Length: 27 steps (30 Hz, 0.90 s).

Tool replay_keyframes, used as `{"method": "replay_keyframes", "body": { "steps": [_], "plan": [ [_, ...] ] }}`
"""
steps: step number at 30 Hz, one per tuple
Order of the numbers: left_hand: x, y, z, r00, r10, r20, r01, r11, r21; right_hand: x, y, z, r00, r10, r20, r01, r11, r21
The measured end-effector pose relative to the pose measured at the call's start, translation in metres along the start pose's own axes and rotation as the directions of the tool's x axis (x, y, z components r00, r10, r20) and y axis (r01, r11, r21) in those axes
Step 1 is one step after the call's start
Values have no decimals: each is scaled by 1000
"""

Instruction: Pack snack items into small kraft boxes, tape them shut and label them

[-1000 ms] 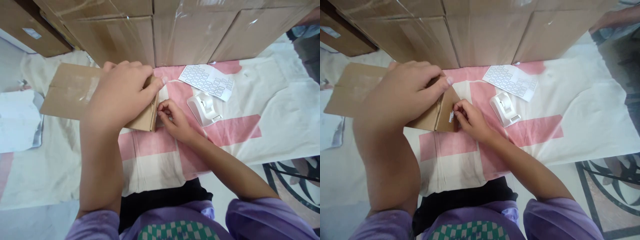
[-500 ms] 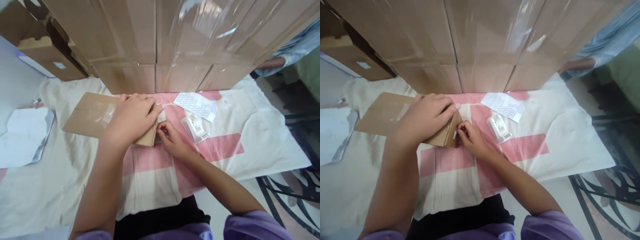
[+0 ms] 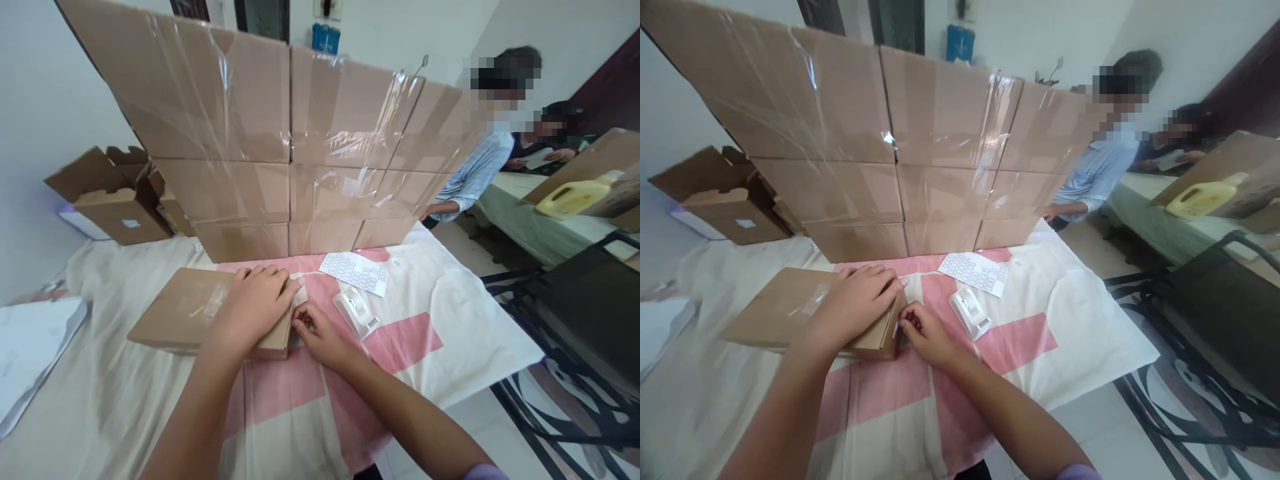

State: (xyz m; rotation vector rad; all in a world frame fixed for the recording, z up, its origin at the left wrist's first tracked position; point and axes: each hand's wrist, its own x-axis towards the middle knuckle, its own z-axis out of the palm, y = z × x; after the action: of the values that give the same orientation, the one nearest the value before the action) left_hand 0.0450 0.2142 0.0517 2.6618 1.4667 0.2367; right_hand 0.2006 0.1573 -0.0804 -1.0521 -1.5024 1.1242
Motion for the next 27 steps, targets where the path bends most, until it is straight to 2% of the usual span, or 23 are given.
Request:
{"method": "replay_keyframes", "body": {
  "steps": [2,4,7,16,20,27],
  "plan": [
    [0,0,0,1000,29,-3,-29,1000,11,1,-2,0,999,-34,-13,33,999,-27],
    [0,0,1,998,55,-7,-55,998,23,1,-5,0,992,-121,-45,116,988,-103],
    [0,-1,2,1000,23,-5,-23,1000,-3,1,-9,0,967,-244,-75,227,957,-180],
    [1,-2,3,1000,17,-16,-17,999,-29,-3,5,7,980,-149,-134,133,984,-121],
    [0,-2,4,999,26,-44,-27,999,-34,-3,2,8,983,-79,-166,81,997,7],
    [0,-3,5,998,24,-60,-27,999,-44,-4,-12,2,988,-110,-109,94,986,-138]
  ]
}}
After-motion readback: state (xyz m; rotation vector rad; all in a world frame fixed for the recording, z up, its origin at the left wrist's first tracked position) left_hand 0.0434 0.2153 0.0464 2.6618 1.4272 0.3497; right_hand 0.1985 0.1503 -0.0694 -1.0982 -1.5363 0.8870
